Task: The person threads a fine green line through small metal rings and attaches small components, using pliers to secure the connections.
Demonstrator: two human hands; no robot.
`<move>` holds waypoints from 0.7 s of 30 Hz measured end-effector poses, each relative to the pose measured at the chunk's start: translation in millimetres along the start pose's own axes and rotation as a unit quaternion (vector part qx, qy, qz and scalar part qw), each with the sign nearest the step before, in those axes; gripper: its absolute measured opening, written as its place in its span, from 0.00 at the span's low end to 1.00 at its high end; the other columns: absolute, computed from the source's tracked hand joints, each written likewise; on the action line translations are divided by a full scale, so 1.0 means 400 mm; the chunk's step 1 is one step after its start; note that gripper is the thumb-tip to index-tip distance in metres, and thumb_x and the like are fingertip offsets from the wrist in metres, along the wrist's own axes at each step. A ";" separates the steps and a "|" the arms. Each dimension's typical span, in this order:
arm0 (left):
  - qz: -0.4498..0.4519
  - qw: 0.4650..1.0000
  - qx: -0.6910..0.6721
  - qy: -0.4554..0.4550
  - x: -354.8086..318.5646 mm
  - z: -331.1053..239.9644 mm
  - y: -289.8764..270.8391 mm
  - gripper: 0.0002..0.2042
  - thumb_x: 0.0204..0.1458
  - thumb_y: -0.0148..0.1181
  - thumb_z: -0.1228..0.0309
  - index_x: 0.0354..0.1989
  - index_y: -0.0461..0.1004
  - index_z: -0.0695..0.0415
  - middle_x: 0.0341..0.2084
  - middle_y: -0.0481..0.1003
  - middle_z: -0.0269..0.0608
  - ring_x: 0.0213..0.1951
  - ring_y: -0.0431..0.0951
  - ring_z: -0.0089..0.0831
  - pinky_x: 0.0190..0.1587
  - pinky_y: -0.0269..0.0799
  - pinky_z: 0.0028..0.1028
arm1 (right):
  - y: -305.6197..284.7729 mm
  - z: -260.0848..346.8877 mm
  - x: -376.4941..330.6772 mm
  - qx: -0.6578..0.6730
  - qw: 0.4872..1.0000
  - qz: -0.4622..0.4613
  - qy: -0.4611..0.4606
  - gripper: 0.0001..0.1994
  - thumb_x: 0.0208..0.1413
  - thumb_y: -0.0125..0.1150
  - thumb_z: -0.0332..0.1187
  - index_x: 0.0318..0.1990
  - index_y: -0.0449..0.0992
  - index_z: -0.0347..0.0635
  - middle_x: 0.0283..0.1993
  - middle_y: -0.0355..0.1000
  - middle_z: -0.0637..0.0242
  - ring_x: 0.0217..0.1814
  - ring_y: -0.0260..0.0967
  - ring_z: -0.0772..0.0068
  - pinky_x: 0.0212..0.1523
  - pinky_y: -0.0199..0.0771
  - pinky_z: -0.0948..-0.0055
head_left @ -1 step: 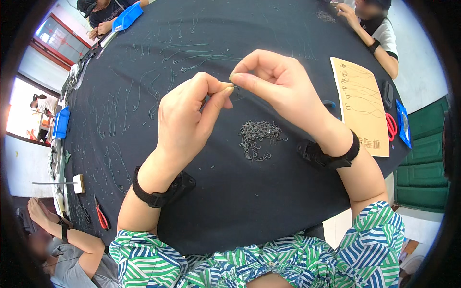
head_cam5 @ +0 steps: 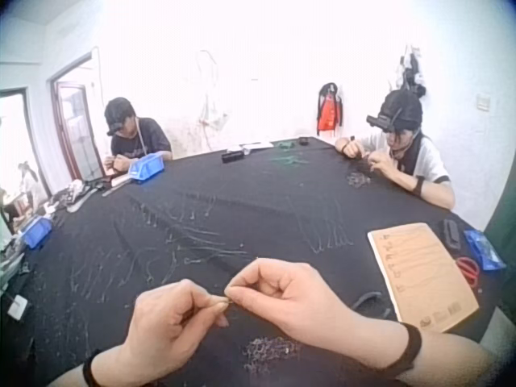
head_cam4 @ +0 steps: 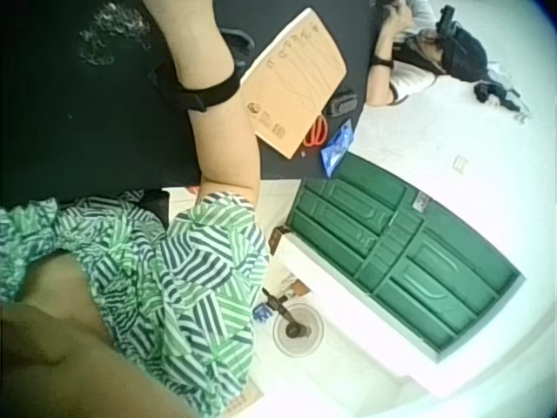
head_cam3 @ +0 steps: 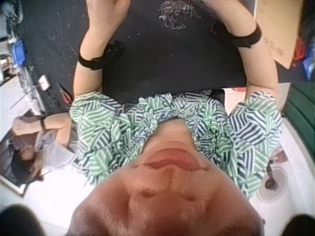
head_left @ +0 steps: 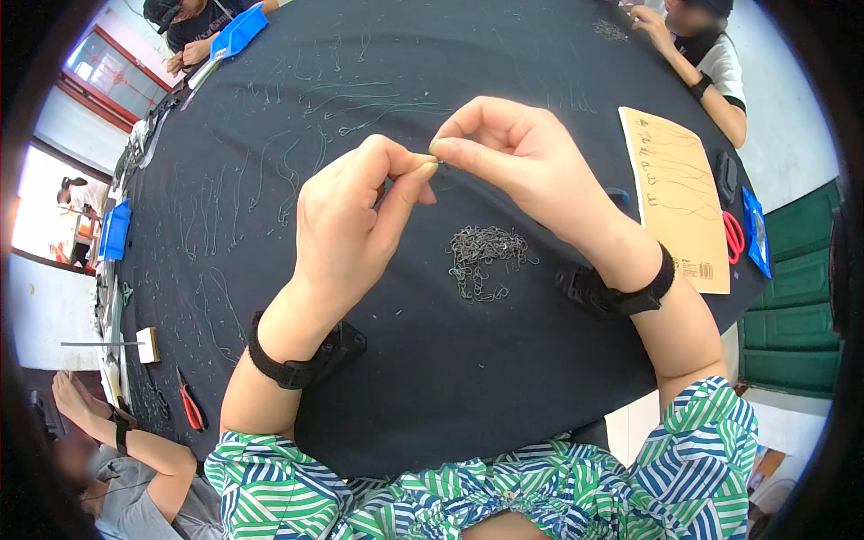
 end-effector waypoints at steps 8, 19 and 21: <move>-0.005 0.999 0.022 -0.023 0.001 0.007 -0.009 0.04 0.56 0.60 0.77 0.31 0.72 0.61 0.19 0.76 0.34 0.19 0.72 0.20 0.23 0.64 0.21 | 0.037 -0.045 -0.018 0.120 0.984 0.040 0.122 0.07 0.59 0.60 0.33 0.33 0.75 0.39 0.24 0.68 0.80 0.25 0.59 0.90 0.25 0.59 0.82; 0.007 1.000 0.015 -0.003 -0.003 0.009 0.001 0.03 0.55 0.60 0.77 0.31 0.73 0.59 0.20 0.76 0.34 0.22 0.75 0.25 0.25 0.67 0.23 | 0.015 0.082 -0.028 -0.161 0.983 0.005 -0.089 0.05 0.54 0.62 0.31 0.34 0.76 0.41 0.14 0.60 0.67 0.15 0.55 0.79 0.19 0.54 0.75; 0.023 0.999 0.010 -0.021 -0.004 0.010 0.005 0.04 0.54 0.61 0.77 0.30 0.72 0.59 0.20 0.76 0.34 0.22 0.75 0.25 0.25 0.67 0.23 | 0.004 0.060 -0.020 -0.135 0.987 -0.008 -0.082 0.05 0.55 0.62 0.31 0.35 0.76 0.41 0.14 0.60 0.69 0.16 0.54 0.83 0.19 0.53 0.76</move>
Point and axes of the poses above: each hand's wrist, its own x-axis towards the middle knuckle, its own y-axis out of the palm, z = x × y, the point moved 7 cm from there along x, towards the middle knuckle
